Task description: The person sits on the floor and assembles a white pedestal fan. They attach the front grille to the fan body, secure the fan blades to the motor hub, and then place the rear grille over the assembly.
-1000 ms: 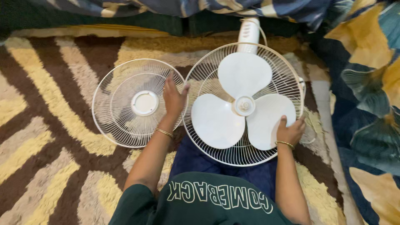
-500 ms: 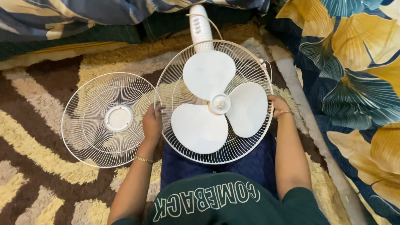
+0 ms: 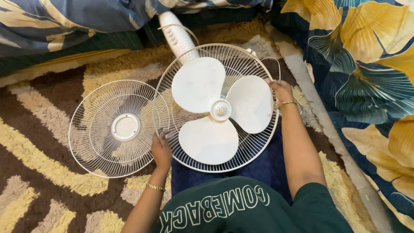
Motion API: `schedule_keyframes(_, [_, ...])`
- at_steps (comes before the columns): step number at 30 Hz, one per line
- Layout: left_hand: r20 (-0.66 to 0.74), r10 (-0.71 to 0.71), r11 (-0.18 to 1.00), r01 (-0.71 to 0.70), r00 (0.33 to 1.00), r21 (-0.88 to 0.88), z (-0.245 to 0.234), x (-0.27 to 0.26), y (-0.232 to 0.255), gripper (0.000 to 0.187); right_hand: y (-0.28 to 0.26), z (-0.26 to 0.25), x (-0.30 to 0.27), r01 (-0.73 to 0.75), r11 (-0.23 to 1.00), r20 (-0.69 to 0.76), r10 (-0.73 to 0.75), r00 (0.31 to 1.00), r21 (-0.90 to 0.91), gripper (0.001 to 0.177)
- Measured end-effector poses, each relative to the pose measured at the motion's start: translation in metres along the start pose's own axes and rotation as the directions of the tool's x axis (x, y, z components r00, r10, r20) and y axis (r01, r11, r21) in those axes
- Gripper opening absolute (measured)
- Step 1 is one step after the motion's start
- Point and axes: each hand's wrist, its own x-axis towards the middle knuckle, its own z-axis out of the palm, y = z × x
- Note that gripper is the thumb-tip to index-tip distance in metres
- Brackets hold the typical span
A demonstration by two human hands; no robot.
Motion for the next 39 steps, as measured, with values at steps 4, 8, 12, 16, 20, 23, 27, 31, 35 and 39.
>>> schedule_keyframes(4, [0.016, 0.003, 0.994, -0.004, 1.0, 0.109, 0.002, -0.036, -0.019, 0.031, -0.045, 0.015, -0.01, -0.231, 0.973, 0.057, 0.229, 0.972, 0.028, 0.039])
schedule_keyframes(8, [0.209, -0.259, 0.943, 0.199, 0.943, 0.267, 0.002, -0.067, -0.027, 0.037, -0.063, 0.033, 0.003, -0.274, 0.96, 0.111, 0.279, 0.954, -0.052, 0.037])
schedule_keyframes(12, [0.267, -0.307, 0.951, 0.306, 0.913, 0.046, -0.001, -0.082, -0.026, 0.059, -0.032, 0.05, 0.018, -0.171, 0.984, 0.238, 0.177, 0.955, -0.044, 0.031])
schedule_keyframes(16, [0.082, -0.132, 0.959, 0.106, 0.988, 0.262, -0.004, -0.059, -0.012, 0.101, 0.002, 0.067, 0.038, -0.04, 0.986, 0.097, 0.056, 0.994, -0.16, 0.038])
schedule_keyframes(20, [0.011, 0.204, 0.931, -0.197, 0.979, 0.308, 0.001, 0.001, 0.019, 0.098, 0.012, 0.082, 0.051, 0.06, 0.824, -0.079, -0.127, 0.989, -0.564, 0.068])
schedule_keyframes(23, [0.12, 0.34, 0.911, -0.358, 0.933, 0.203, 0.041, 0.052, 0.06, 0.079, 0.009, 0.079, 0.048, -0.01, 0.698, -0.141, -0.131, 0.981, -0.716, 0.084])
schedule_keyframes(27, [0.47, 0.434, 0.783, -0.58, 0.769, 0.226, 0.114, 0.095, 0.124, 0.077, 0.004, 0.072, 0.028, -0.072, 0.619, -0.129, -0.048, 0.99, -0.782, 0.095])
schedule_keyframes(31, [0.643, 0.22, 0.75, -0.549, 0.733, 0.369, 0.147, 0.109, 0.162, 0.086, 0.003, 0.072, 0.012, -0.028, 0.728, -0.067, -0.024, 0.997, -0.685, 0.102])
schedule_keyframes(35, [0.644, 0.161, 0.688, -0.553, 0.747, 0.469, 0.148, 0.098, 0.169, 0.097, 0.001, 0.066, 0.009, -0.042, 0.807, -0.009, 0.046, 0.999, -0.588, 0.089])
schedule_keyframes(39, [0.608, 0.236, 0.687, -0.573, 0.758, 0.447, 0.151, 0.084, 0.173, 0.097, -0.003, 0.061, 0.0, -0.084, 0.8, -0.024, 0.087, 0.996, -0.594, 0.072])
